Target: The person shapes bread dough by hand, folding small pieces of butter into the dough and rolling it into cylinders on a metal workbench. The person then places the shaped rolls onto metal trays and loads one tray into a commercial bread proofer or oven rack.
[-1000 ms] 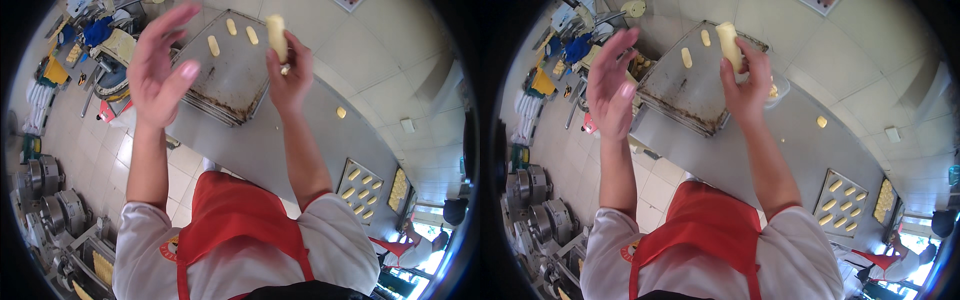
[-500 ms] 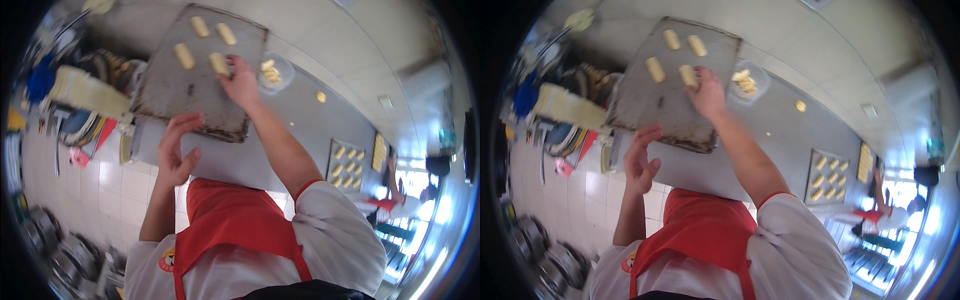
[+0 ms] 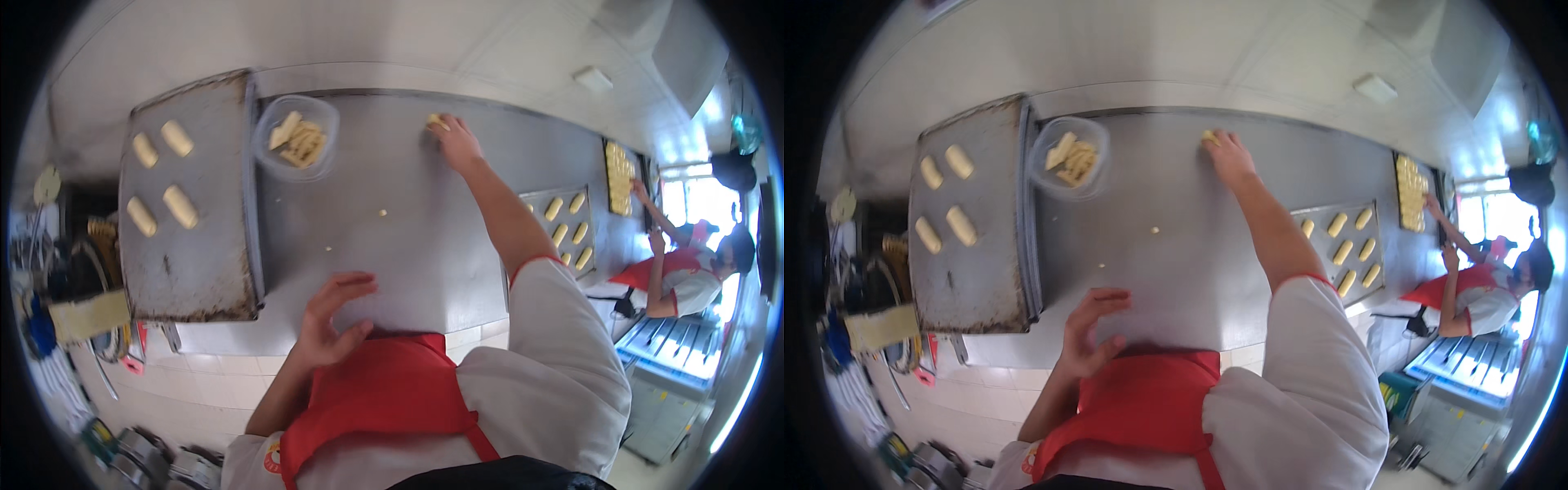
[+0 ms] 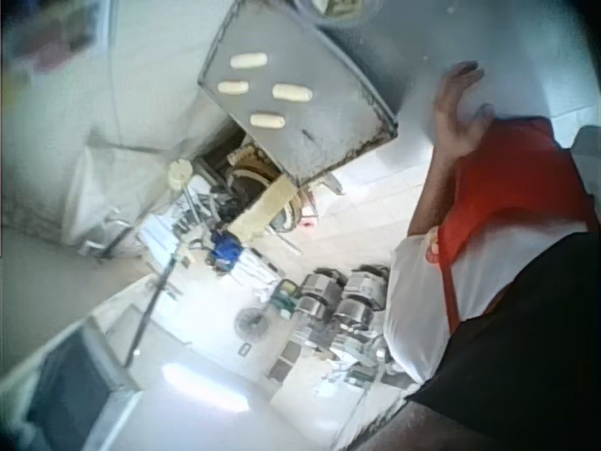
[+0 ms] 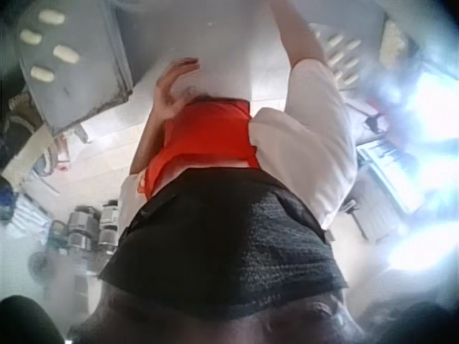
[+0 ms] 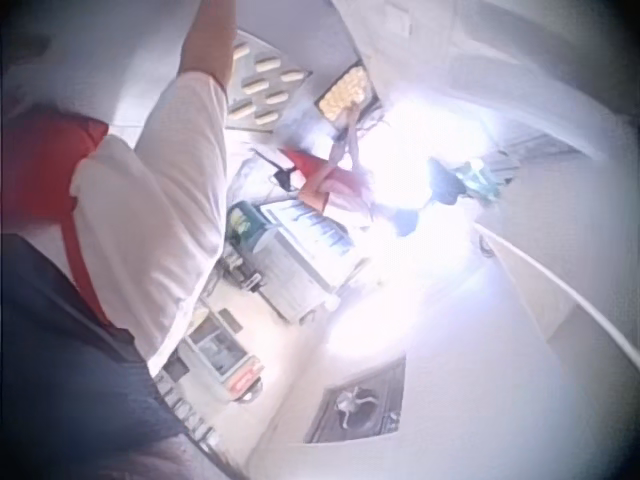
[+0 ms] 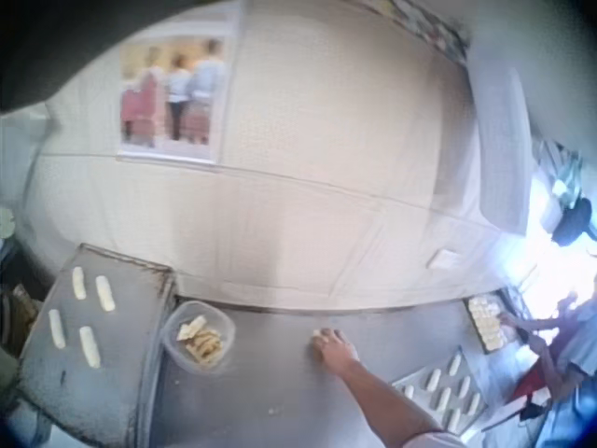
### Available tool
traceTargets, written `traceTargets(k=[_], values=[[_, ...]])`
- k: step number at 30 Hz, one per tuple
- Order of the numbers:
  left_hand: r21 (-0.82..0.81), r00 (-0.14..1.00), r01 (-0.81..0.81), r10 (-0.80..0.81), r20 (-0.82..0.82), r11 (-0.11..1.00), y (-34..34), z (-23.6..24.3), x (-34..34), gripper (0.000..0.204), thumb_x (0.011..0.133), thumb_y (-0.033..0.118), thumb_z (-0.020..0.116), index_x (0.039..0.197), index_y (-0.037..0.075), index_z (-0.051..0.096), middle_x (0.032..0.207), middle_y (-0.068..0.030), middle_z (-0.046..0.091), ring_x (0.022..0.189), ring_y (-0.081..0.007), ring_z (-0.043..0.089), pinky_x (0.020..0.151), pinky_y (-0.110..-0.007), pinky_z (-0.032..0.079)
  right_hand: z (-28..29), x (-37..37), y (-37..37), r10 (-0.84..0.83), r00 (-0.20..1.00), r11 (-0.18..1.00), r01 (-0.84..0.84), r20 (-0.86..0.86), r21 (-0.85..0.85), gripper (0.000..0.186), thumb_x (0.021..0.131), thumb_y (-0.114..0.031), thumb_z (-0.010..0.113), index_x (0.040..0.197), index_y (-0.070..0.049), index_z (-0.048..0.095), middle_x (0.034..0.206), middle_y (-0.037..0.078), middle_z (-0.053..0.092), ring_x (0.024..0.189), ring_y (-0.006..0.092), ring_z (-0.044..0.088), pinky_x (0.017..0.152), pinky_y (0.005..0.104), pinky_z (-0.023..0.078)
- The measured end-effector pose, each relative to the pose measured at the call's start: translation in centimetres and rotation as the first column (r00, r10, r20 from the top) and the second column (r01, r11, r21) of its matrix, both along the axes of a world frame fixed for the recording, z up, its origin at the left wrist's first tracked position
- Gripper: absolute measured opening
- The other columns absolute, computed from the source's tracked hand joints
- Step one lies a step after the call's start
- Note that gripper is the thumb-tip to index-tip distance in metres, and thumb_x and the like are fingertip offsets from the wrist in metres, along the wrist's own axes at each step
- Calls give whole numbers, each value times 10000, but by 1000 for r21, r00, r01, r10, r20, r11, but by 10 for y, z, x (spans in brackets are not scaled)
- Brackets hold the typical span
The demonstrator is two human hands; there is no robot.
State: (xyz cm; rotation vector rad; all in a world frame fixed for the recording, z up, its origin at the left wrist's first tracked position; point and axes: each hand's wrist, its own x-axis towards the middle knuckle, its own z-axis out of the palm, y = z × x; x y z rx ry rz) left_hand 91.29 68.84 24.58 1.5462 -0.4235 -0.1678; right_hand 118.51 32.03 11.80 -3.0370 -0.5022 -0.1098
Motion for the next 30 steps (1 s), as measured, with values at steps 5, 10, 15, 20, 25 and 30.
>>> traceTargets(k=[5, 10, 15, 20, 25, 30], values=[[37, 939, -290, 292, -181, 956, -83, -58, 63, 391, 1068, 270, 621, 1340, -9, 655, 1310, -156, 660, 1215, -261, 623, 1079, -386, 467, -27, 43, 1, -42, 992, 920, -8, 118, 391, 147, 869, -68, 630, 1008, -77, 677, 1119, 138, 680, 1104, 382, 654, 909, 502, 578], [-108, 715, -557, 410, -567, 823, -159, -59, 107, 456, 1127, 412, 493, 1099, -11, 661, 1123, -109, 693, 988, -200, 676, 803, -347, 552, 83, -131, 48, 24, 968, 405, 220, -251, 887, 190, 831, -36, 715, 1012, -48, 661, 1007, 142, 629, 870, 302, 679, 743, 404, 582], [265, 894, -370, 419, -160, 890, -165, -90, 65, 549, 1134, 456, 466, 859, 7, 623, 835, -62, 670, 692, -169, 609, 617, -335, 490, 66, -251, 89, -184, 923, -189, 306, -339, 933, 150, 1012, -153, 571, 1016, -7, 602, 989, 98, 562, 847, 181, 618, 740, 352, 553], [87, 898, -414, 422, -125, 906, -170, -88, -19, 566, 1125, 497, 461, 880, 13, 624, 797, -55, 660, 653, -174, 571, 608, -342, 469, 85, -281, 87, -57, 707, -122, 696, -705, 707, 482, 1048, -454, 616, 1039, 26, 649, 1045, 133, 649, 954, 205, 621, 829, 387, 536], [-208, 643, -521, 221, -733, 828, -107, -101, -34, 509, 1121, 487, 443, 1109, 26, 661, 1099, -123, 717, 987, -203, 655, 919, -360, 498, 155, -286, 89, 6, 873, 342, 456, -487, 822, 526, 949, -477, 760, 1122, 17, 711, 986, 189, 718, 957, 210, 667, 789, 396, 549], [-72, 785, -509, 428, -448, 858, -20, -158, -81, 379, 1088, 332, 515, 1235, 34, 698, 1225, -105, 717, 1175, -206, 645, 1084, -374, 444, 248, -316, 79, -5, 560, 822, -469, 828, 322, 214, 869, -46, 695, 1083, -28, 700, 1023, 168, 671, 1007, 342, 656, 842, 440, 538]])
